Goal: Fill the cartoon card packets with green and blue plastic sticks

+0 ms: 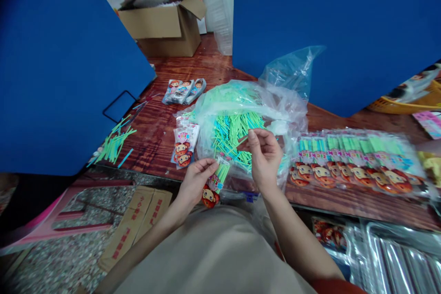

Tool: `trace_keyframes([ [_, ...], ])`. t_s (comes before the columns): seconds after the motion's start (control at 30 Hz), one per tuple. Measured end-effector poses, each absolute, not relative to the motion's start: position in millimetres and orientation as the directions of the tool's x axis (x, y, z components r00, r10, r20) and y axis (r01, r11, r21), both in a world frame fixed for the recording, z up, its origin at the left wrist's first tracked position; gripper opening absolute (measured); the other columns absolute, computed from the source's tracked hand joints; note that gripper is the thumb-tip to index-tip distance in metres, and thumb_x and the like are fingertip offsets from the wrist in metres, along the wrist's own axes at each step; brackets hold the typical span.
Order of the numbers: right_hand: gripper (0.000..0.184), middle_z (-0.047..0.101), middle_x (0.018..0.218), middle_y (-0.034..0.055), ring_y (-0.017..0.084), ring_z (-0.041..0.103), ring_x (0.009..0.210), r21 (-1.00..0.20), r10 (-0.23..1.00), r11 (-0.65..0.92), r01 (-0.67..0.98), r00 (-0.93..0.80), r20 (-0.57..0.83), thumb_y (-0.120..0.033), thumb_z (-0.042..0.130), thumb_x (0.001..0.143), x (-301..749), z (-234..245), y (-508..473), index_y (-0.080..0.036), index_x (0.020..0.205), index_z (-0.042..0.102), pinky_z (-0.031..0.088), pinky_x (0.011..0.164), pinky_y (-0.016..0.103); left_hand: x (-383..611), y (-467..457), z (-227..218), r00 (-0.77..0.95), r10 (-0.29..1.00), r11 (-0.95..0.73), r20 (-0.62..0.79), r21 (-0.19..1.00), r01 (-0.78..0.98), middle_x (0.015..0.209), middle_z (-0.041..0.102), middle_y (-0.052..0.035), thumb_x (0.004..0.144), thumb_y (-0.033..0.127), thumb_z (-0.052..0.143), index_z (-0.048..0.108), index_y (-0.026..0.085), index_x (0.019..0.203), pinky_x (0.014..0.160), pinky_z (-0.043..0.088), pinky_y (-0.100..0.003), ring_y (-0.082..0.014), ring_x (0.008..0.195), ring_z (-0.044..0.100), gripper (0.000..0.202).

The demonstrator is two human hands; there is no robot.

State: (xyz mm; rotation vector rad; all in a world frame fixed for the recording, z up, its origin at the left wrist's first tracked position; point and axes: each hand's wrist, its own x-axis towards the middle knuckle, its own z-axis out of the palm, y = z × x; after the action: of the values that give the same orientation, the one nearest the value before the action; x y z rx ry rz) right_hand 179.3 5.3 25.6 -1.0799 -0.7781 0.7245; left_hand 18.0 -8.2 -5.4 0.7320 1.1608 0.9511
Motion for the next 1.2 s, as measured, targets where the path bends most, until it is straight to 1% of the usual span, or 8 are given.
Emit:
trace_keyframes([
  [0.3,0.021,0.069,0.067,-0.0027,0.014,0.068,0.054,-0.94,0.794,0.339,-0.039,0.549,0.263,-0.041,0.07,0.086,173.1,25.2,3.1,-0.021,0.09,0.062,0.058,0.054,0.027,18.5,-8.6,-3.7,0.12,0.915,0.403,-0.385,0.893,-0.201,0.066,0.064,0.0006,0.068,0.042,0.078,0.072,0.016,0.074,0.06,0.04,-0.023,-0.0108,0.059,0.051,0.027],
  [0.47,0.02,0.069,0.068,-0.002,0.014,0.068,0.055,-0.934,0.786,0.356,-0.042,0.553,0.275,-0.039,0.069,0.087,173.9,24.4,4.2,-0.02,0.092,0.063,0.058,0.054,0.027,18.1,-10.3,0.1,0.102,0.919,0.39,-0.38,0.913,-0.117,0.057,0.06,0.0014,0.071,0.046,0.075,0.074,0.017,0.076,0.054,0.038,-0.023,-0.0119,0.055,0.049,0.029],
  [0.6,0.02,0.069,0.067,-0.0026,0.014,0.067,0.055,-0.934,0.801,0.354,-0.049,0.532,0.276,-0.039,0.069,0.087,174.0,23.5,4.2,-0.02,0.091,0.062,0.058,0.055,0.027,18.3,-10.0,0.5,0.096,0.927,0.37,-0.361,0.925,-0.092,0.063,0.063,0.0011,0.071,0.043,0.075,0.074,0.016,0.079,0.052,0.038,-0.021,-0.0108,0.055,0.05,0.029],
  [0.7,0.021,0.069,0.067,-0.0024,0.013,0.066,0.054,-0.94,0.829,0.337,-0.062,0.494,0.264,-0.039,0.069,0.087,172.0,20.5,2.8,-0.02,0.091,0.062,0.056,0.054,0.026,19.1,-9.5,-1.3,0.114,0.901,0.43,-0.419,0.897,-0.104,0.06,0.06,0.0032,0.07,0.046,0.075,0.073,0.015,0.083,0.046,0.035,-0.021,-0.0091,0.049,0.047,0.033],
  [0.8,0.02,0.069,0.069,-0.0013,0.013,0.066,0.059,-0.954,0.873,0.3,-0.025,0.41,0.264,-0.04,0.067,0.088,169.0,15.0,0.4,-0.021,0.092,0.064,0.056,0.058,0.027,20.1,-9.5,-1.6,0.141,0.883,0.466,-0.447,0.873,-0.147,0.058,0.057,0.0048,0.069,0.048,0.077,0.071,0.016,0.081,0.045,0.034,-0.021,-0.0081,0.046,0.044,0.035],
  [0.93,0.017,0.069,0.078,0.0015,0.014,0.065,0.069,-0.959,0.915,0.26,0.114,0.288,0.283,-0.037,0.068,0.088,168.6,6.5,-2.5,-0.02,0.089,0.067,0.054,0.066,0.028,19.9,-9.3,-0.1,0.14,0.902,0.431,-0.408,0.871,-0.238,0.066,0.062,0.0023,0.065,0.043,0.082,0.072,0.014,0.077,0.058,0.04,-0.022,-0.0089,0.058,0.05,0.033],
  [1.03,0.015,0.067,0.08,0.0015,0.015,0.063,0.073,-0.938,0.924,0.268,0.218,0.218,0.315,-0.034,0.068,0.088,173.9,3.4,-2.9,-0.02,0.084,0.067,0.051,0.07,0.028,19.0,-9.0,-1.7,0.157,0.896,0.444,-0.416,0.851,-0.28,0.072,0.065,0.0006,0.064,0.042,0.083,0.073,0.014,0.08,0.063,0.042,-0.023,-0.0099,0.063,0.052,0.034],
  [1.2,0.022,0.065,0.078,0.0028,0.015,0.059,0.074,-0.874,0.949,0.314,0.372,-0.109,0.295,-0.034,0.059,0.095,191.7,11.0,-2.9,-0.018,0.082,0.067,0.046,0.072,0.03,18.8,-9.1,-8.1,0.157,0.899,0.438,-0.409,0.858,-0.27,0.074,0.067,-0.001,0.064,0.04,0.083,0.074,0.014,0.079,0.066,0.043,-0.025,-0.0116,0.066,0.054,0.032],
])
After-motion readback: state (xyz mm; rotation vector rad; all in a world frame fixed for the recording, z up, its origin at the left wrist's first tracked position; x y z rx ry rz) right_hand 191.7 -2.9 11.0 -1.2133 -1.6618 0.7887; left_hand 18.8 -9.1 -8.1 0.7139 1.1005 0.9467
